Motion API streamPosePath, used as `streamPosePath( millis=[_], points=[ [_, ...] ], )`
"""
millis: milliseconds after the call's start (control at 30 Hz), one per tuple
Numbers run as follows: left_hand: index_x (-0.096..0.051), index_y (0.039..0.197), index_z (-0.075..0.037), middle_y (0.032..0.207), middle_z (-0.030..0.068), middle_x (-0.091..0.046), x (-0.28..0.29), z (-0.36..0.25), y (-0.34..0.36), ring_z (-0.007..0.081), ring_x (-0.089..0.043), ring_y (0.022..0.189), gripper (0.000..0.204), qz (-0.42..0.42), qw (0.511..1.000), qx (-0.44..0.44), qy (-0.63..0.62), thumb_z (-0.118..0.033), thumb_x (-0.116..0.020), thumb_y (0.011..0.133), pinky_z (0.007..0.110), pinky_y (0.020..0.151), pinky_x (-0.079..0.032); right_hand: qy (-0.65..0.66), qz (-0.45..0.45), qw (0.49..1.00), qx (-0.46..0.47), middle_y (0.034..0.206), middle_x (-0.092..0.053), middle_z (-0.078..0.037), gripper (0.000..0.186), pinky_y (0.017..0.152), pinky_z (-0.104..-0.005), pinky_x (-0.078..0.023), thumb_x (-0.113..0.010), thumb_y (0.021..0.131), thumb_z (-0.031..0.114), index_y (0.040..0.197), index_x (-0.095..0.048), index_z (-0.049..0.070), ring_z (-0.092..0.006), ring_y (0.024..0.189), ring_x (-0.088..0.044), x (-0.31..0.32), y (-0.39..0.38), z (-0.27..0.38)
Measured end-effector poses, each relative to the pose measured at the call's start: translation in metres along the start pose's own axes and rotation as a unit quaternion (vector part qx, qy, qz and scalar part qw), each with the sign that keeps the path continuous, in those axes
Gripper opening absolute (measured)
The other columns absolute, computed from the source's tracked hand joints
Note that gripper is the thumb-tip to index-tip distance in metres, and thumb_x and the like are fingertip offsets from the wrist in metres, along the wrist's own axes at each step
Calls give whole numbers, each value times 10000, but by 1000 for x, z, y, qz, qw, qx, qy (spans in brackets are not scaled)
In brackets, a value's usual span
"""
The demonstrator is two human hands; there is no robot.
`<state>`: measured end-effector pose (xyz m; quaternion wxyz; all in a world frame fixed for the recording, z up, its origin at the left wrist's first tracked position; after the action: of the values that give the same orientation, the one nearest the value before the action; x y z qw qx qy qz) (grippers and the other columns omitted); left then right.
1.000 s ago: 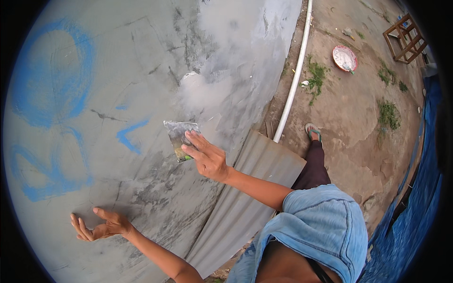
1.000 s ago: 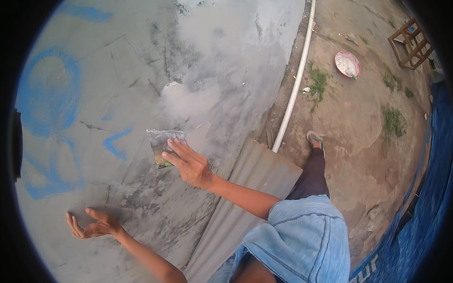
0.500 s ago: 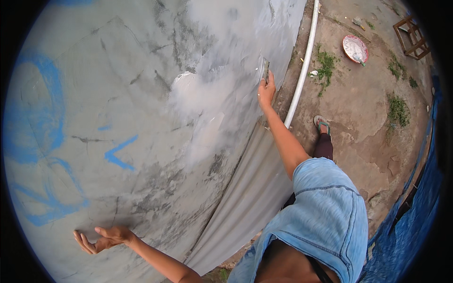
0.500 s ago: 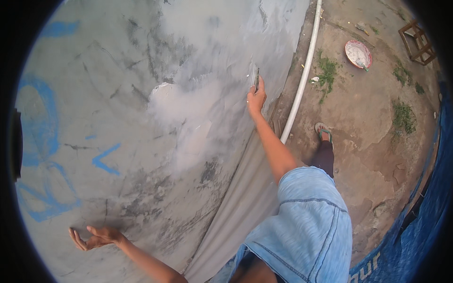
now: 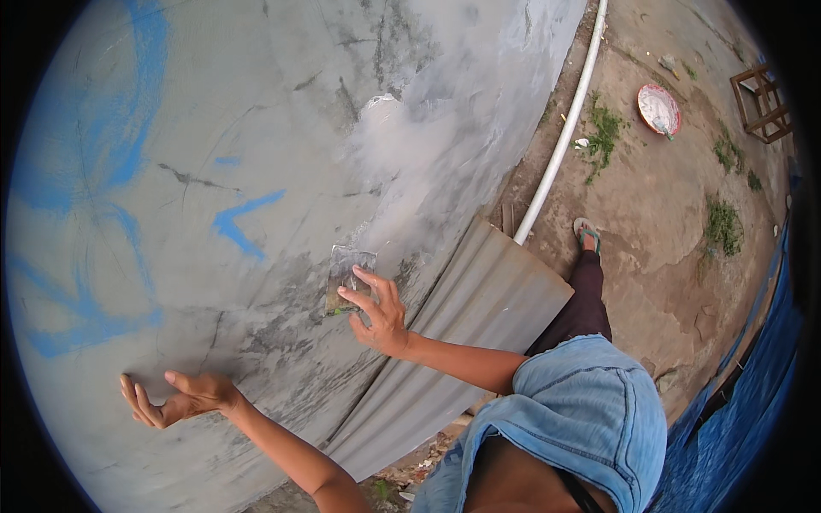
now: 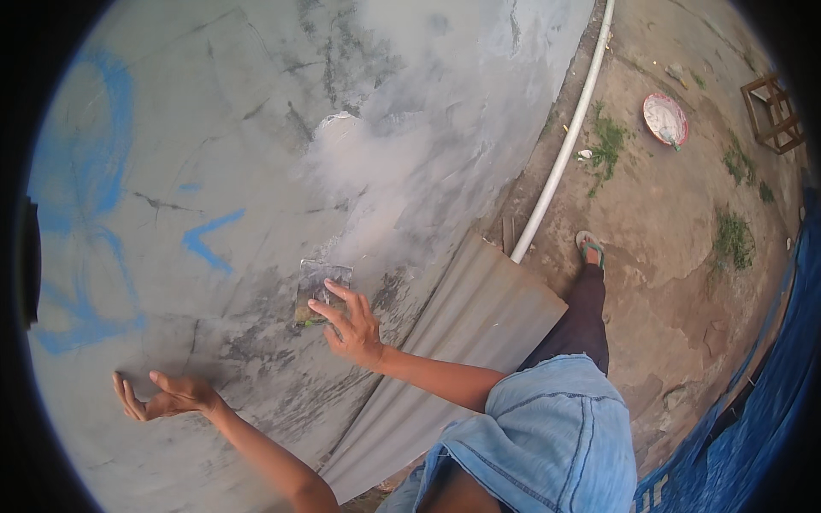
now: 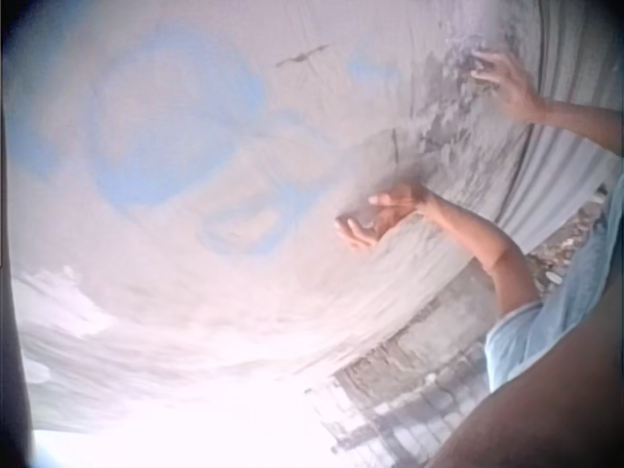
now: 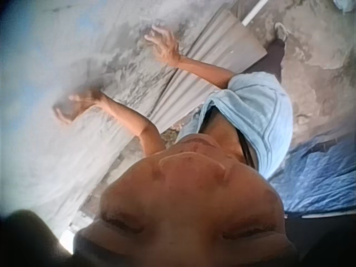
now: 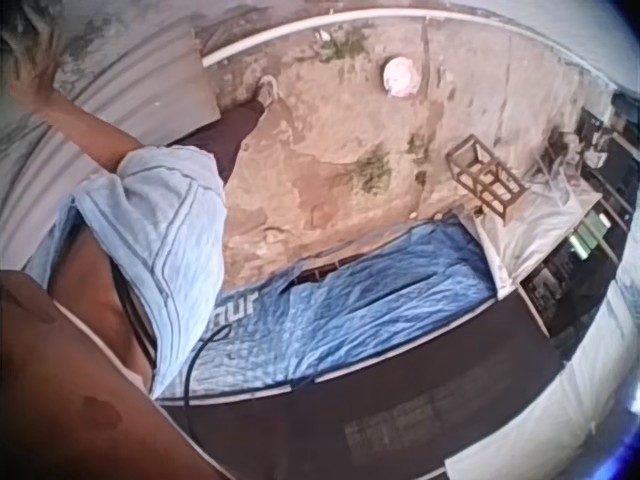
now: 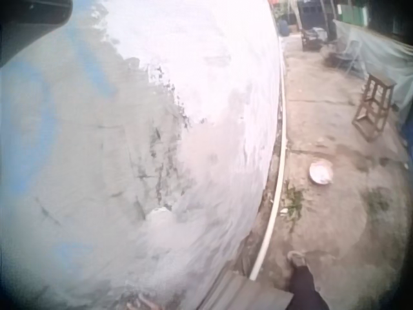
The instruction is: The person applies white plaster to a concrete wall using a trowel and a smaller putty knife. They repeatedly scoop plaster from a red bucket and spread it over the wall surface, smoothing the application.
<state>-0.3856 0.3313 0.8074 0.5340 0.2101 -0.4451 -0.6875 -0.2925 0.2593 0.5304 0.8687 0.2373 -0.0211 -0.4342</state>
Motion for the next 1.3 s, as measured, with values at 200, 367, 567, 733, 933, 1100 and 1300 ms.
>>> streamPosePath(
  millis=[200, 367, 567, 733, 933, 1100, 1300],
  points=[
    [-368, 1211, -120, 1305, 65, -522, 2, 0, 0, 241, -495, 1231, 301, -10, 998, 0, -54, -198, -497, 951, 482, 1127, -196, 45, -110, 993, 1, 1277, -584, -242, 420, 887, -399, -532, -515, 860, -106, 1255, -492, 36, -305, 1008, -630, 70, 11, -46],
    [-368, 1213, -128, 1291, 66, -532, 2, -1, 1, 244, -498, 1226, 317, -12, 999, 11, -34, -203, -513, 941, 482, 1132, -189, -34, -187, 929, -316, 1324, -525, -260, 419, 957, -322, -452, -449, 967, -15, 1373, -346, -17, -231, 1147, -567, 101, 39, -125],
    [-370, 1219, -142, 1309, 50, -535, -2, -2, -1, 226, -497, 1253, 321, -14, 999, 5, -50, -202, -510, 936, 510, 1149, -145, 61, -122, 965, -225, 1374, -475, -245, 509, 1009, -423, -436, -508, 848, -80, 1333, -410, 39, -376, 1238, -519, 20, -1, -74],
    [-376, 1220, -159, 1322, 28, -537, -3, 0, -2, 214, -485, 1283, 321, -17, 997, 21, -72, -214, -505, 931, 515, 1170, -107, 25, 47, 996, -68, 1437, -447, -168, 534, 793, -382, -556, -562, 768, -96, 1266, -484, 83, -355, 1209, -525, -11, -44, 25],
    [-392, 1257, -180, 1329, 0, -534, -1, 2, -5, 199, -470, 1300, 360, -10, 998, 30, -56, -217, -501, 916, 502, 1179, -103, 173, 239, 956, -4, 1201, -628, -161, 472, 693, -387, -559, -551, 809, -66, 1253, -510, 88, -306, 973, -658, 24, -108, 42],
    [-403, 1277, -193, 1355, 3, -513, 1, 3, -7, 202, -455, 1316, 378, -2, 998, 41, -38, -201, -490, 909, 496, 1191, -100, 79, 291, 904, -303, 953, -686, -186, 418, 660, -352, -517, -512, 923, 9, 1329, -413, 26, -273, 775, -687, 119, -104, -19],
    [-407, 1271, -199, 1377, 14, -499, 1, -2, -6, 225, -420, 1351, 359, -15, 997, 55, -43, -186, -472, 918, 477, 1209, -108, 179, -70, 974, -120, 1124, -640, -70, 306, 815, -205, -441, -495, 988, -15, 1293, -503, -47, -86, 945, -580, 150, 137, 2]
  ],
)
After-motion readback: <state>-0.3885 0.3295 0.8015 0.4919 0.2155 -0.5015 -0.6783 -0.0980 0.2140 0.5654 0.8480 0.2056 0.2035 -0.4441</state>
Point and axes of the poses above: each hand's wrist, its own y-axis towards the middle knuckle, its own x-axis out of the back of the hand, z = x × y, the point moved 2 cm from there along y, towards the middle knuckle
